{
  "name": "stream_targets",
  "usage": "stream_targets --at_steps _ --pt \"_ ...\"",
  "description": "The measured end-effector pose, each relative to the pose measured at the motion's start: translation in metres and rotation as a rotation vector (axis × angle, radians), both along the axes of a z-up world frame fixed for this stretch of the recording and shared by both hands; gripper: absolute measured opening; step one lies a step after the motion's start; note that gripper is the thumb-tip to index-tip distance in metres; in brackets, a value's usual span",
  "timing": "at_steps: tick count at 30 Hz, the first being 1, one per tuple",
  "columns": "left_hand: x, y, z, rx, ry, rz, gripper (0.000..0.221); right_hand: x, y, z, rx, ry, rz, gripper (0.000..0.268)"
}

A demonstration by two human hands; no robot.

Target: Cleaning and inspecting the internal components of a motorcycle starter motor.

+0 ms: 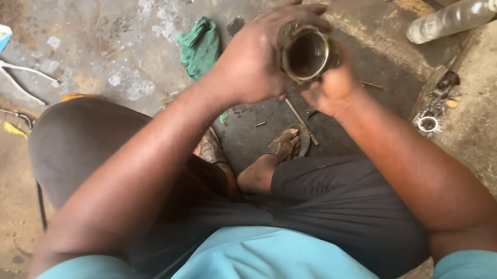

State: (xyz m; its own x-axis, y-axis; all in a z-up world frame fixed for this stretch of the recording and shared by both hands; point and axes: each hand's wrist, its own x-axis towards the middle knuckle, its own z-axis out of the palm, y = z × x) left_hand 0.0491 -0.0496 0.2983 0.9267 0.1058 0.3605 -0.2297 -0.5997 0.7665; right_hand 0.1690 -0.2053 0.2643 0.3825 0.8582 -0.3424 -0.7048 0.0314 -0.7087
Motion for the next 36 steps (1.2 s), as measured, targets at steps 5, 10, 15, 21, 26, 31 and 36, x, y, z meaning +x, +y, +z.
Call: stream_targets --at_steps 5,10,15,21,26,31,36 --pt "0.001 0.012 -0.008 0.091 -0.057 0.117 0.071 0.012 0.036 -0.112 0.047 -0.922 0.349 0.046" --pt "0.0 0.04 0.005 -0.079 -0.116 0.135 0.06 -0.016 0.063 -0.379 -0.066 -0.352 0.135 0.053" --pt "0.007 0.049 -0.003 -0.116 -0.125 0.135 0.057 -0.035 0.11 -0.327 0.09 -0.026 -0.062 0.053" --pt "0.01 0.055 -0.004 -0.221 -0.062 0.12 0.051 -0.014 0.108 -0.24 0.337 0.459 -0.308 0.053" --pt "0.013 0.049 -0.004 -0.186 -0.004 0.164 0.051 0.072 0.074 -0.084 -0.248 -0.179 -0.235 0.029" --pt "0.004 0.04 0.015 -0.174 0.113 0.226 0.051 0.103 -0.028 0.028 -0.234 -0.747 -0.047 0.024" --pt "-0.01 0.014 0.034 -0.164 0.189 0.102 0.046 -0.002 -0.076 0.157 0.306 -0.892 0.031 0.024"
